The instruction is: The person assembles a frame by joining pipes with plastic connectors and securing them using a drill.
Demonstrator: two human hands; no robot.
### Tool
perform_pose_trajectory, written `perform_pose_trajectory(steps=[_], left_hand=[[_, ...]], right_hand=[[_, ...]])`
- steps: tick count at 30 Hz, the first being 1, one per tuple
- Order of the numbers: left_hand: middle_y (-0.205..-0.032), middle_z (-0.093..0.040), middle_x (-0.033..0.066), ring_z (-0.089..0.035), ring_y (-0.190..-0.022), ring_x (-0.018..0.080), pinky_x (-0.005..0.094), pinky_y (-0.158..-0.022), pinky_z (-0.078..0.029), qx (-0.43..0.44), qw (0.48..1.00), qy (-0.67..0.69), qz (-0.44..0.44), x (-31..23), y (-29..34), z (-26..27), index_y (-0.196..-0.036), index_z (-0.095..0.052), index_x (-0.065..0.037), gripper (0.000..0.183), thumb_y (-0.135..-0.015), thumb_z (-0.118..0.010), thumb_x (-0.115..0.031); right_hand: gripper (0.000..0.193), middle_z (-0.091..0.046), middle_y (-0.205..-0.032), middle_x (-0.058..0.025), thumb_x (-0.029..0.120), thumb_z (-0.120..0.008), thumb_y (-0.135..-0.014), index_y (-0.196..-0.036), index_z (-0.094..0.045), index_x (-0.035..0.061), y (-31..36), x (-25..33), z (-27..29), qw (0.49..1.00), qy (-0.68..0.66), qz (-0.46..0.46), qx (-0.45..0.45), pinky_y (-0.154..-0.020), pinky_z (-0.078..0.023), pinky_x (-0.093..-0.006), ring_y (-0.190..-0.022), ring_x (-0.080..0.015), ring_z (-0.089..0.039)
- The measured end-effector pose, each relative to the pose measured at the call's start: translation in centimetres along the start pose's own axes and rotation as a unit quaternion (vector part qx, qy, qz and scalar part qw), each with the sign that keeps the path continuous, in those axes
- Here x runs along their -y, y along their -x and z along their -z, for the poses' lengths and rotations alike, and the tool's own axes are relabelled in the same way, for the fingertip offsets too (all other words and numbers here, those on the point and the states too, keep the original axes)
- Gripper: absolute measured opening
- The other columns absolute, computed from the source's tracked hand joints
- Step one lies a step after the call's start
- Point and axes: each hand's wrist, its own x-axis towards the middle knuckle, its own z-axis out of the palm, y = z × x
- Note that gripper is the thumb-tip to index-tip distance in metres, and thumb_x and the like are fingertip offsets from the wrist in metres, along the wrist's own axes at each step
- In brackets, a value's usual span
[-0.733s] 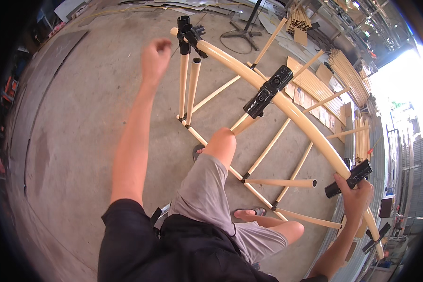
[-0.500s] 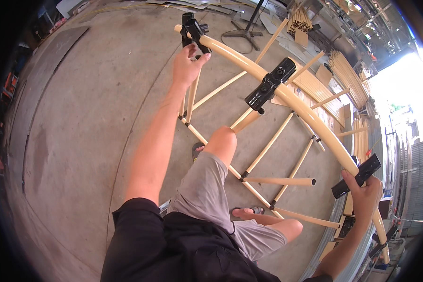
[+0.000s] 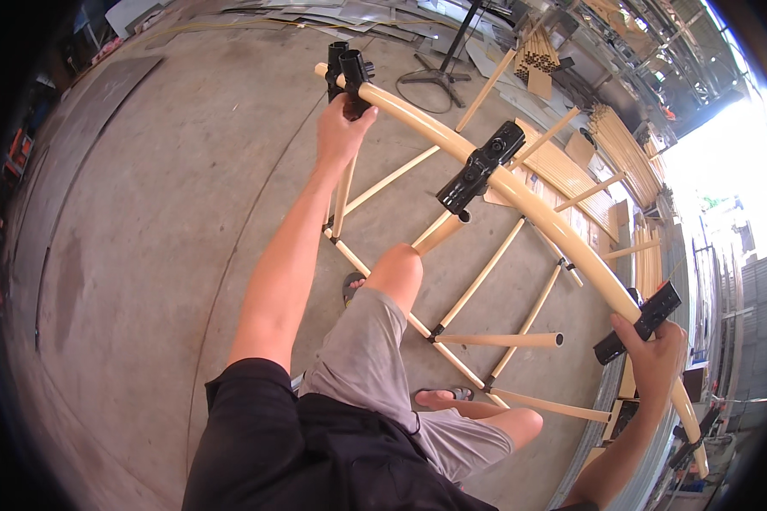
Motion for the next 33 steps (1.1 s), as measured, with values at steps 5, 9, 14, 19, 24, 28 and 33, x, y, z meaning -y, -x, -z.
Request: perform_pose_trajectory(steps=[5, 9, 14, 19, 24, 28, 33], left_hand=[[-0.094, -0.076, 0.0099, -0.071, -0.085, 0.0145, 0.0297, -0.079, -0.054, 0.062, 0.997, -0.041, 0.008, 0.3, 0.1, 3.8, -0.115, -0.067, 0.003, 0.041, -0.085, -0.078, -0.023], [-0.097, -0.076, 0.0121, -0.072, -0.087, 0.0160, 0.0303, -0.080, -0.054, 0.069, 0.997, -0.032, -0.026, -0.7, -0.3, 3.4, -0.117, -0.066, 0.004, 0.042, -0.085, -0.079, -0.020], [-0.095, -0.076, 0.0142, -0.073, -0.085, 0.0182, 0.0309, -0.077, -0.056, 0.077, 0.997, -0.014, -0.017, 0.2, -0.2, 2.8, -0.114, -0.066, 0.005, 0.037, -0.085, -0.077, -0.013], [-0.098, -0.075, 0.0148, -0.073, -0.087, 0.0198, 0.0322, -0.077, -0.057, 0.100, 0.991, -0.083, -0.042, -0.3, -0.2, 3.8, -0.119, -0.062, 0.006, 0.040, -0.086, -0.076, -0.012], [-0.105, -0.073, 0.0117, -0.072, -0.096, 0.0177, 0.0328, -0.080, -0.057, 0.080, 0.994, 0.007, -0.073, 2.4, 0.2, 2.4, -0.127, -0.055, 0.003, 0.046, -0.089, -0.075, -0.016], [-0.093, -0.074, 0.0139, -0.073, -0.082, 0.0207, 0.0330, -0.073, -0.056, 0.018, 0.995, -0.061, -0.074, 1.5, 0.9, 2.3, -0.111, -0.059, 0.002, 0.032, -0.086, -0.075, -0.011], [-0.091, -0.074, 0.0121, -0.073, -0.081, 0.0204, 0.0329, -0.072, -0.055, 0.036, 0.993, -0.087, -0.077, 0.6, 1.7, 1.7, -0.112, -0.059, 0.001, 0.032, -0.086, -0.075, -0.011]], right_hand=[[0.044, -0.069, -0.062, -0.0099, 0.042, -0.088, -0.068, -0.079, -0.077, 0.0003, -0.2, 0.1, -0.5, 1.000, 0.013, -0.016, 0.011, -0.063, -0.049, -0.0372, -0.057, -0.0251, -0.066], [0.045, -0.069, -0.063, -0.0098, 0.043, -0.087, -0.069, -0.078, -0.077, 0.0003, 0.5, -0.5, -1.5, 0.999, 0.031, -0.006, -0.011, -0.064, -0.050, -0.0385, -0.058, -0.0260, -0.067], [0.045, -0.070, -0.063, -0.0110, 0.044, -0.087, -0.069, -0.078, -0.077, 0.0005, 0.8, -0.7, -2.3, 1.000, -0.004, -0.024, 0.008, -0.064, -0.050, -0.0393, -0.060, -0.0270, -0.067], [0.047, -0.070, -0.063, -0.0101, 0.047, -0.087, -0.068, -0.075, -0.076, 0.0013, 1.0, -1.7, -3.9, 0.999, 0.038, 0.013, -0.012, -0.063, -0.051, -0.0390, -0.059, -0.0286, -0.068], [0.044, -0.068, -0.062, -0.0100, 0.047, -0.087, -0.068, -0.075, -0.076, 0.0047, 1.9, -2.5, -5.2, 0.999, -0.002, 0.024, -0.045, -0.059, -0.050, -0.0403, -0.057, -0.0316, -0.067], [0.045, -0.066, -0.060, -0.0093, 0.049, -0.089, -0.065, -0.072, -0.074, 0.0064, 2.3, -3.4, -7.2, 0.994, -0.001, 0.064, -0.085, -0.058, -0.049, -0.0412, -0.055, -0.0322, -0.065], [0.048, -0.063, -0.058, -0.0078, 0.051, -0.089, -0.063, -0.067, -0.068, 0.0081, 0.5, -6.5, -9.3, 0.985, 0.024, 0.117, -0.121, -0.053, -0.046, -0.0396, -0.052, -0.0318, -0.062]])
